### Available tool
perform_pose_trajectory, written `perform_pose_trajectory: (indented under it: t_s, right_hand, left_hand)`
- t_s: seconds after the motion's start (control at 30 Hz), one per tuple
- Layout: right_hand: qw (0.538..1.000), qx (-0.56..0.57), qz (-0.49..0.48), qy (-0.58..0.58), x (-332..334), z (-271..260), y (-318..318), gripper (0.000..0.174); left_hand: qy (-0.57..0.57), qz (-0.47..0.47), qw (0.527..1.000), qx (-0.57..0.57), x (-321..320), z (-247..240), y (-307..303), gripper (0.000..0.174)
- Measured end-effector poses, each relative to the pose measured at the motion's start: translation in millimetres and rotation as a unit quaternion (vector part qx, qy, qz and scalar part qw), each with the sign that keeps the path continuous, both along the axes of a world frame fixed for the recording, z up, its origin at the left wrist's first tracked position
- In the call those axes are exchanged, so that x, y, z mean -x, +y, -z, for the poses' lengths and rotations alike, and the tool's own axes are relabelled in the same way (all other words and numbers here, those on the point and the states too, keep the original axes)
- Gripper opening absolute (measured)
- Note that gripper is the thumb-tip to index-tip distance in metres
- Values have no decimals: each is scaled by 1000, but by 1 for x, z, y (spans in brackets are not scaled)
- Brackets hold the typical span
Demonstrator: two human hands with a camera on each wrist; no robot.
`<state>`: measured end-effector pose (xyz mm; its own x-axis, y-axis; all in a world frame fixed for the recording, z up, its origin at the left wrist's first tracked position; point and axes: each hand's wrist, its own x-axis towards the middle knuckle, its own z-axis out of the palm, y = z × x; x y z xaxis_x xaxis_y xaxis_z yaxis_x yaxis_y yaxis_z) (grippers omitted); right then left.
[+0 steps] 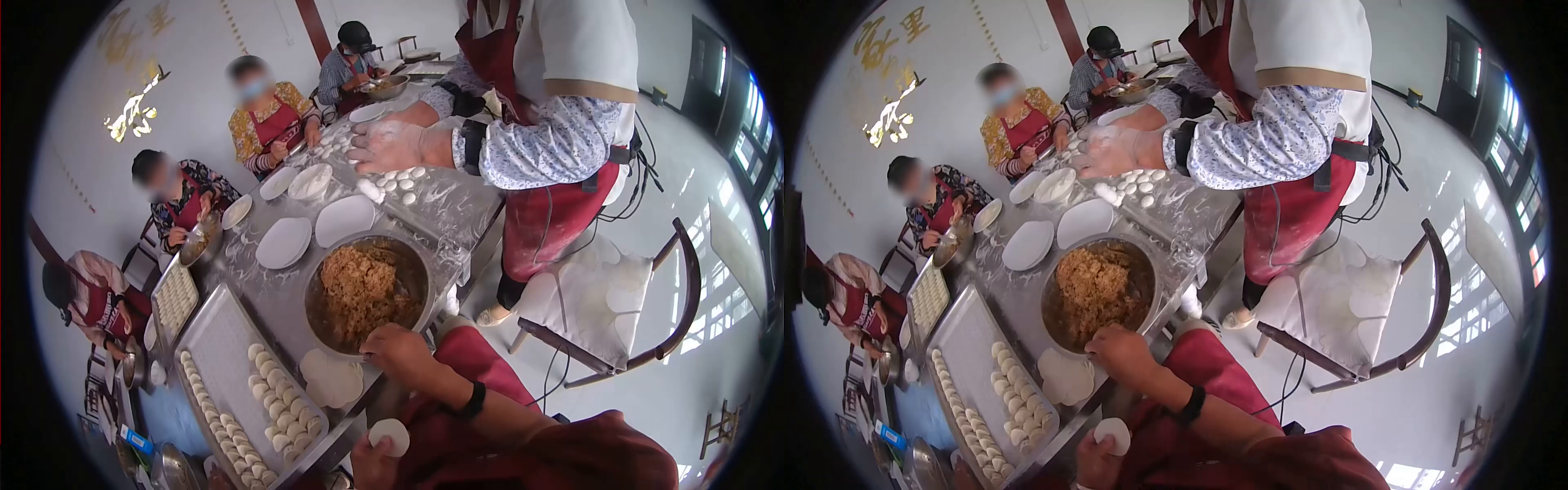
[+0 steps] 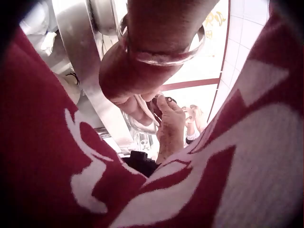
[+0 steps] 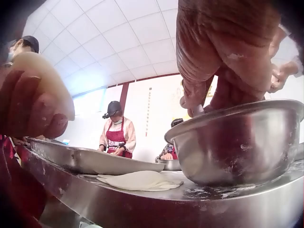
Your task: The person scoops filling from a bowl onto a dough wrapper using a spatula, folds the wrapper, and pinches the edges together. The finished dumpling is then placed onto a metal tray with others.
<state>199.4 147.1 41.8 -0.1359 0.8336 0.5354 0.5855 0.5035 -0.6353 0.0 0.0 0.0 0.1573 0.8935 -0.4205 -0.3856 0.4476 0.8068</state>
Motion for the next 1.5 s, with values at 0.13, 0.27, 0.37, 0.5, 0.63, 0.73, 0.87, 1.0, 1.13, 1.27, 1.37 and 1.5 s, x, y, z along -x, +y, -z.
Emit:
perform_pose_trajectory:
  t_s: [0.13, 0.27, 0.37, 0.5, 0.63, 0.73, 0.87, 1.0, 1.13, 1.27, 1.37, 1.5]
  right_hand:
    - [1000, -9, -15, -3, 14, -3, -7, 18]
    - [1000, -22, -8, -21, 6, -4, -13, 18]
    - [1000, -17, -7, -17, 7, -1, -14, 19]
    - [999, -29, -4, -31, 5, 3, -14, 28]
    - [996, -42, 29, -70, -4, -19, -29, 36]
    - [994, -74, 70, -29, -16, -26, -37, 35]
    - [984, -42, 144, 98, -35, -24, -52, 27]
    - [936, 61, 160, 308, -47, -6, -57, 20]
    - [863, 127, 137, 470, -50, 20, -56, 19]
    - [840, 145, 124, 509, -51, 38, -56, 20]
    - [830, 174, 137, 511, -51, 42, -56, 20]
    - [824, 175, 139, 521, -50, 41, -57, 20]
  left_hand:
    - [91, 14, 996, 4, 26, -4, -6, 48]
    - [-145, -28, 989, 17, 21, -2, 0, 31]
    - [-163, -29, 986, 24, 17, -3, 2, 31]
    - [-165, -23, 985, 34, 16, -1, 4, 32]
    - [-197, -31, 979, 36, 14, 4, 7, 31]
    - [-206, -41, 977, 34, 8, -7, 11, 30]
    - [-216, -44, 975, 38, 2, -16, 14, 30]
    - [-249, -41, 967, 38, 2, -10, 14, 29]
    - [-254, -40, 966, 26, 2, -14, 13, 28]
    - [-252, -36, 967, 31, 6, -10, 11, 29]
    - [-252, -34, 967, 20, 5, -13, 10, 31]
    - [-234, -37, 971, 22, 4, -17, 8, 32]
